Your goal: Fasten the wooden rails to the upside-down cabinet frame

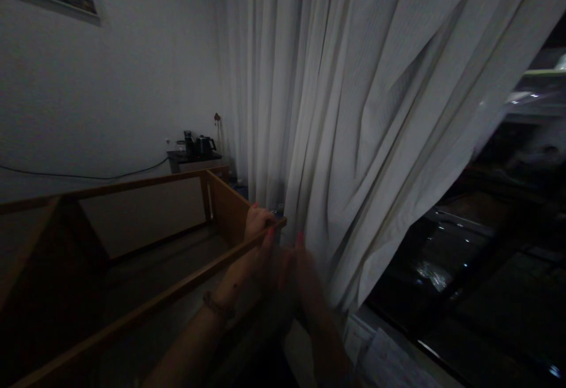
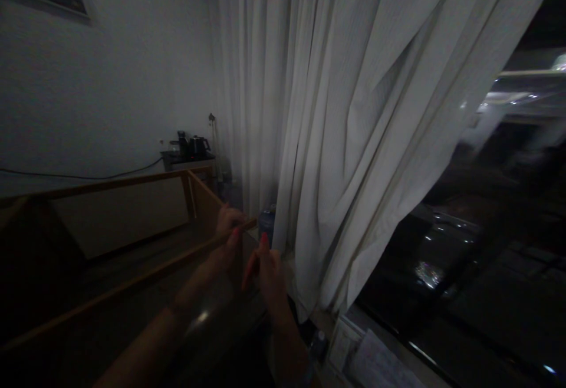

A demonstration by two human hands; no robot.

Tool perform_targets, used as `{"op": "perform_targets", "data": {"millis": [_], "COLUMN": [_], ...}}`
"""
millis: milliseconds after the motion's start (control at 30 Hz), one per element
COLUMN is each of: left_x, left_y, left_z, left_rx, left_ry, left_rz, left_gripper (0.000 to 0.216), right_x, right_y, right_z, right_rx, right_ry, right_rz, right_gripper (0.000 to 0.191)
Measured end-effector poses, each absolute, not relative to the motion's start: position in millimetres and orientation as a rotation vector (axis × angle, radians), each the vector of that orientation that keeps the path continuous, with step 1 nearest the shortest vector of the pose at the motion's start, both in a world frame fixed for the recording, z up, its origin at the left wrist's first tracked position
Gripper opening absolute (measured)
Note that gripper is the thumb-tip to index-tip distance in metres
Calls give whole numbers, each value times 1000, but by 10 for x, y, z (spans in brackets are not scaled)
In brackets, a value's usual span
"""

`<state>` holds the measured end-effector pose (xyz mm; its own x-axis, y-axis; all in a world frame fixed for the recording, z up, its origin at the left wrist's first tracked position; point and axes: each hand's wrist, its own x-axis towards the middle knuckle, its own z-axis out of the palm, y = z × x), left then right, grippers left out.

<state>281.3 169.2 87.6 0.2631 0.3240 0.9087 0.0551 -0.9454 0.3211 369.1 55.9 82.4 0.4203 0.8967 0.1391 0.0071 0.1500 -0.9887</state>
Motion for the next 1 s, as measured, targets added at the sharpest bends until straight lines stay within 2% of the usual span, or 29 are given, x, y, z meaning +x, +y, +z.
{"op": "perform_targets", "data": {"millis": [200,400,500,667,767,867,1000], "left_x": [2823,2822,2809,2795,2796,2798,2797], "left_y": [1698,1683,1666,1645,1643,1653,1669], "left_z": [888,911,945,965,961,955,947], "left_rx": [2309,2302,2329,2333,2340,2351,2369], "left_ry": [356,354,371,392,421,403,385], "left_rz": [1771,1784,1748,1739,1720,1742,1742], "left_gripper": [26,21,20,16,15,15,16], "right_x": [3698,3731,3757,3832,3853,3824,3744], "right_y": [543,540,503,483,498,503,480], "right_z": [796,823,877,823,775,767,774], "right_rx": [-1017,-987,-1219,-1416,-1328,-1242,-1180], "right_ry": [-853,-843,-919,-1157,-1306,-1353,-1301], "right_rz": [973,913,563,-495,-767,-711,-327], "right_gripper": [64,59,55,34,22,21,24]}}
